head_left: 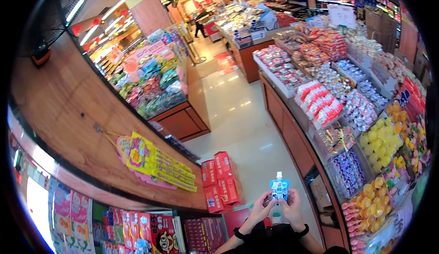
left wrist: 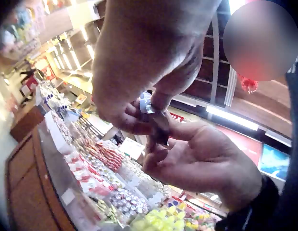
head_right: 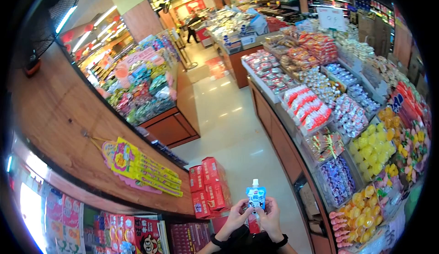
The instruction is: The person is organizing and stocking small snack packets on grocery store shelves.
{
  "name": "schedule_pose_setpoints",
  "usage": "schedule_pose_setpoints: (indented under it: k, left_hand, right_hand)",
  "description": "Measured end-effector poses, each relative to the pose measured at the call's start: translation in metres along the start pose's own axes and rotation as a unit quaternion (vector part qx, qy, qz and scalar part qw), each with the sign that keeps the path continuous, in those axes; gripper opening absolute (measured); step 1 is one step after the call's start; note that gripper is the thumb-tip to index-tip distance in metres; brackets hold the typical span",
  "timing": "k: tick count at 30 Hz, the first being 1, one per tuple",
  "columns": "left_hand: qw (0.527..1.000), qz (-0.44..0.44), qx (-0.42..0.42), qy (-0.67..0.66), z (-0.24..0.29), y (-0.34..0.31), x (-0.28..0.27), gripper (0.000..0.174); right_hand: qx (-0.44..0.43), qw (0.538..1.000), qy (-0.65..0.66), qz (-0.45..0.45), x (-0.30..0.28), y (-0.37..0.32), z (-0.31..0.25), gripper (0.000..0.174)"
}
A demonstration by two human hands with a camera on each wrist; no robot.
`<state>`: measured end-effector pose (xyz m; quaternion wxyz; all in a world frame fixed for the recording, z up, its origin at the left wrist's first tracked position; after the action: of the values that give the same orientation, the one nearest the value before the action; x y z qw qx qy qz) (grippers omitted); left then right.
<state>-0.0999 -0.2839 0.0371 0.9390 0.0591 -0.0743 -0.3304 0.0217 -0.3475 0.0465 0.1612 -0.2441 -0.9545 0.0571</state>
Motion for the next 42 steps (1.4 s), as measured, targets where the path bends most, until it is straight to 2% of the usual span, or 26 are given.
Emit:
schedule_pose_setpoints:
  k: [3, 5, 7, 15, 16, 17, 22, 27, 31, 32, 38, 42]
  left_hand:
    - [0.997, -0.052, -0.018, -0.057, -0.012, 0.026, 0.001, 0.038]
    - [0.995, -0.073, 0.011, -0.069, -0.017, 0.043, -0.004, 0.039]
    - [0.993, -0.100, -0.014, -0.066, -0.017, 0.050, -0.018, 0.039]
    - [0.987, -0.140, -0.050, -0.067, -0.036, 0.083, -0.087, 0.039]
    - [0.987, -0.133, -0.029, -0.083, -0.037, 0.089, -0.095, 0.039]
    - [0.987, -0.127, -0.009, -0.102, -0.039, 0.093, -0.100, 0.039]
    - [0.982, -0.154, -0.029, -0.109, -0.028, 0.121, -0.108, 0.037]
    - [0.980, -0.152, -0.013, -0.129, -0.039, 0.158, -0.104, 0.037]
    - [0.966, -0.205, -0.075, -0.136, -0.060, 0.198, -0.092, 0.034]
    - [0.963, -0.219, -0.097, -0.125, -0.065, 0.209, -0.087, 0.033]
    - [0.969, -0.214, -0.079, -0.100, -0.085, 0.285, -0.054, 0.025]
    - [0.963, -0.250, -0.094, -0.042, -0.096, 0.341, -0.020, 0.023]
  right_hand:
    - [-0.018, 0.999, 0.003, 0.047, 0.000, 0.007, -0.010, 0.035]
    - [-0.029, 0.997, 0.009, 0.068, 0.005, 0.014, -0.014, 0.035]
    - [-0.029, 0.995, 0.035, 0.085, 0.019, 0.018, -0.010, 0.034]
    - [-0.016, 0.996, 0.009, 0.088, 0.074, 0.060, 0.011, 0.034]
    - [-0.016, 0.995, 0.012, 0.096, 0.080, 0.066, 0.014, 0.034]
    - [-0.016, 0.994, 0.015, 0.105, 0.084, 0.071, 0.015, 0.034]
    - [-0.046, 0.988, 0.029, 0.142, 0.093, 0.093, 0.016, 0.035]
    - [-0.030, 0.984, 0.016, 0.174, 0.085, 0.125, 0.000, 0.032]
    - [-0.021, 0.982, 0.016, 0.186, 0.066, 0.159, -0.007, 0.031]
    - [-0.019, 0.981, 0.009, 0.191, 0.059, 0.169, -0.009, 0.031]
    - [-0.024, 0.984, 0.014, 0.178, 0.015, 0.232, -0.041, 0.032]
    - [-0.026, 0.983, -0.001, 0.184, -0.030, 0.272, -0.058, 0.034]
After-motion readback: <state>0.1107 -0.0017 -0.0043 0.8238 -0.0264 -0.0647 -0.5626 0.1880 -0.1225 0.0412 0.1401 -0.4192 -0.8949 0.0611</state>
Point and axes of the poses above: each hand's wrist, its own y-axis towards the middle knuckle, its own x-axis out of the palm, z = x × y, the point moved 6 cm from there along y, towards the middle knuckle, and after that the axes turned 11 degrees about x, right-handed, at the moved point
